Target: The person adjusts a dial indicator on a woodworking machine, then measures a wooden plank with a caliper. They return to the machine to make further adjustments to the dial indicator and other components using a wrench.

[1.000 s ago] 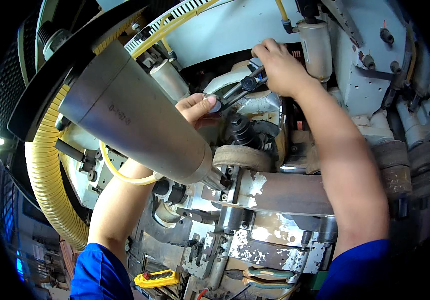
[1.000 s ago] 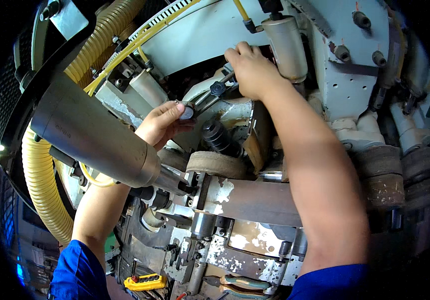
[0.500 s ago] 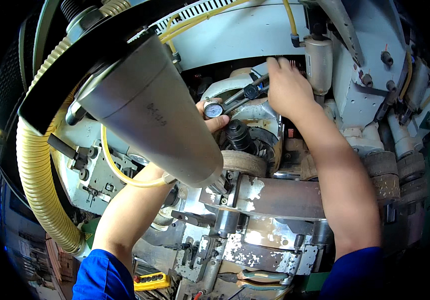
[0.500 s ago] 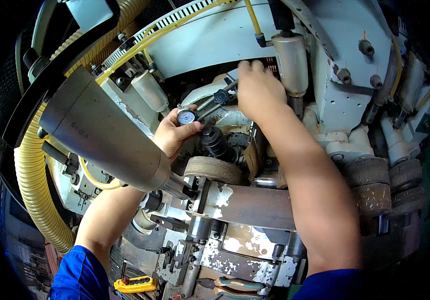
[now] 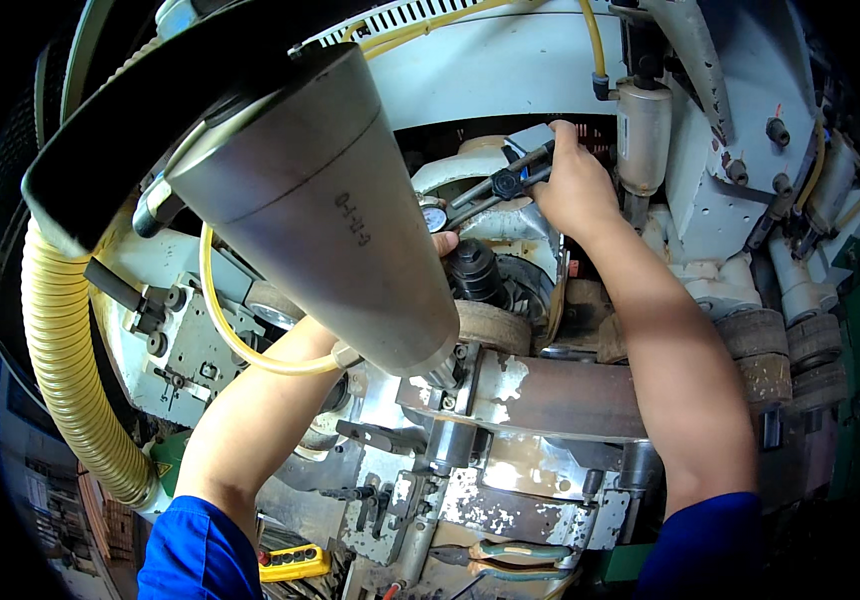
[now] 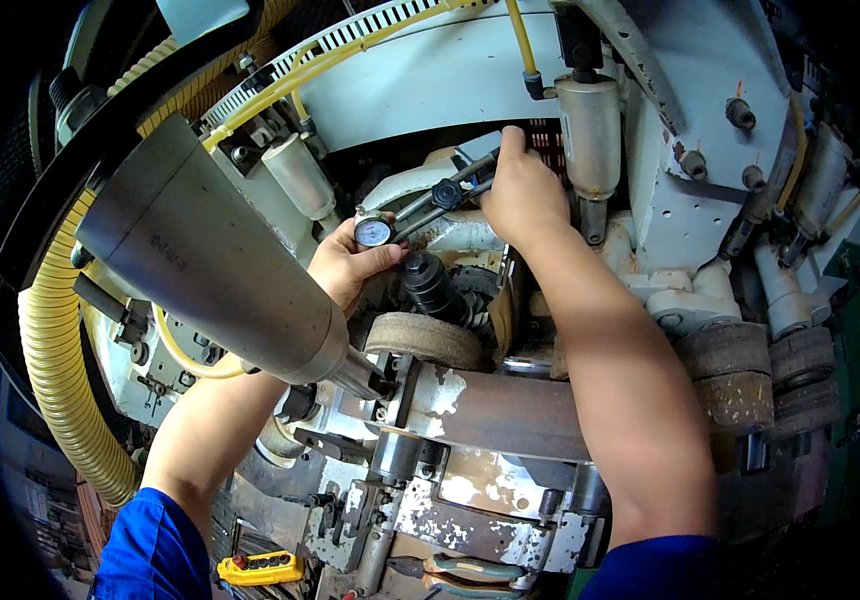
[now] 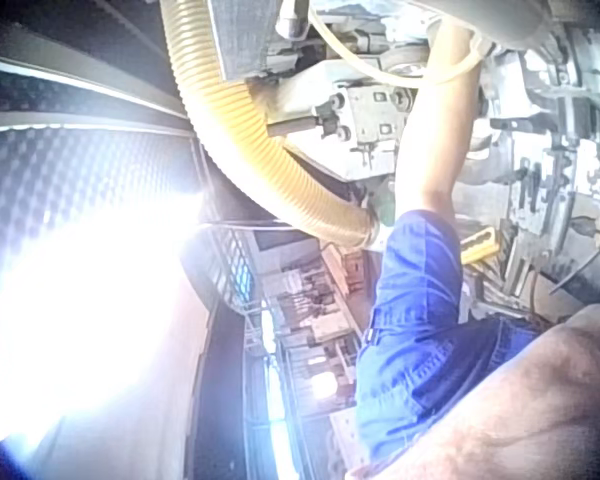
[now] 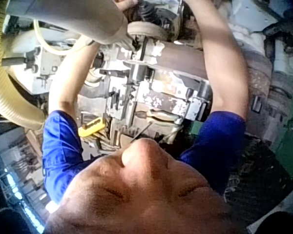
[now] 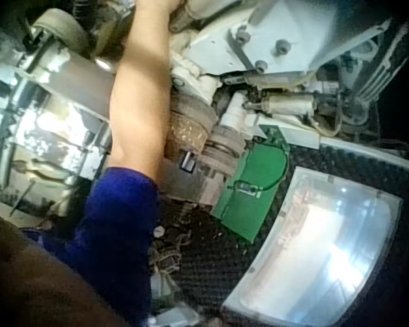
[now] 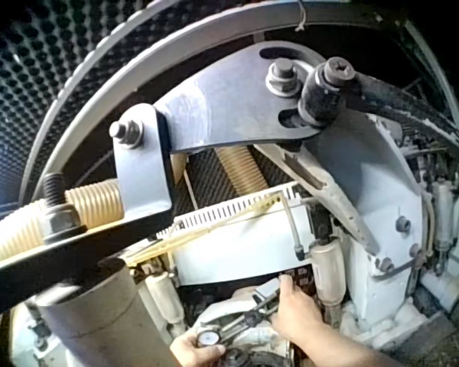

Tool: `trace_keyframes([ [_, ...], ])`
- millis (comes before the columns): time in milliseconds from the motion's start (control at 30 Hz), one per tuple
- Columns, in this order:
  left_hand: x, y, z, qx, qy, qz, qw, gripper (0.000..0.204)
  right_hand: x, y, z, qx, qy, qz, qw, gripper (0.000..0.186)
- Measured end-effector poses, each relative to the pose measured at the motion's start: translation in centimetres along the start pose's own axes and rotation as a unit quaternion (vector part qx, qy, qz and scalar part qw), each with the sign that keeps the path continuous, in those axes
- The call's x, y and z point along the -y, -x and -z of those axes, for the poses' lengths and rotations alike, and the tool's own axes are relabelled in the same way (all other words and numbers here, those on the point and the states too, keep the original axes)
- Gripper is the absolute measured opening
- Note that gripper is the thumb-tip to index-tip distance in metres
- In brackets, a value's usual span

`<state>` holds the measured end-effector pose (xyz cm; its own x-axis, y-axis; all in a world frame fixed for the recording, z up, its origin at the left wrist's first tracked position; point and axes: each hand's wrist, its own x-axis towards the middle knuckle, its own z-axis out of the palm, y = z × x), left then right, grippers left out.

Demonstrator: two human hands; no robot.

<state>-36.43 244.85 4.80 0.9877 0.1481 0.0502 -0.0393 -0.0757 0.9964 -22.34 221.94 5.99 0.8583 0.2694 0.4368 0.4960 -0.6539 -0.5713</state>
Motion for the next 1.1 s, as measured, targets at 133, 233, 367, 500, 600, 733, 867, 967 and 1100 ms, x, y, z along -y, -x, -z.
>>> trace_keyframes([
  [133, -0.1, 0.1, 0.3, -0.002, -0.007, 0.005, 1.000, 0.050, -0.1, 0.0, -0.4, -0.029, 0.009, 0.034, 0.999, 0.055],
  [233, -0.4, 0.2, 0.5, -0.003, -0.019, 0.010, 1.000, 0.051, -0.3, 0.0, -0.4, -0.038, 0.002, 0.041, 0.998, 0.054],
  [367, -4.0, -1.1, 0.6, 0.000, -0.096, -0.008, 0.995, 0.052, -0.6, -0.2, -0.4, -0.031, 0.011, 0.035, 0.999, 0.054],
  [500, -7.8, -6.1, 0.7, 0.009, -0.241, -0.021, 0.970, 0.046, 0.1, -0.2, 0.2, 0.017, 0.005, 0.001, 1.000, 0.075],
  [600, -8.8, -9.6, -2.5, 0.083, -0.345, -0.023, 0.934, 0.036, -0.6, -0.4, 0.4, 0.006, 0.006, 0.014, 1.000, 0.076],
  [733, -9.0, -11.8, -4.8, 0.092, -0.488, -0.075, 0.865, 0.030, -0.6, -0.3, -0.2, -0.032, 0.009, 0.066, 0.997, 0.059],
  [867, -9.7, -12.7, -7.1, 0.098, -0.607, -0.120, 0.780, 0.028, -1.4, -0.6, -0.5, -0.027, 0.021, 0.066, 0.997, 0.058],
  [967, -9.7, -12.7, -7.0, 0.084, -0.638, -0.151, 0.751, 0.030, -0.6, -0.6, -0.3, -0.006, 0.017, 0.052, 0.998, 0.058],
  [1100, -10.2, -12.3, -7.8, 0.089, -0.679, -0.185, 0.705, 0.027, -0.5, -0.6, 0.3, 0.003, 0.024, 0.037, 0.999, 0.061],
])
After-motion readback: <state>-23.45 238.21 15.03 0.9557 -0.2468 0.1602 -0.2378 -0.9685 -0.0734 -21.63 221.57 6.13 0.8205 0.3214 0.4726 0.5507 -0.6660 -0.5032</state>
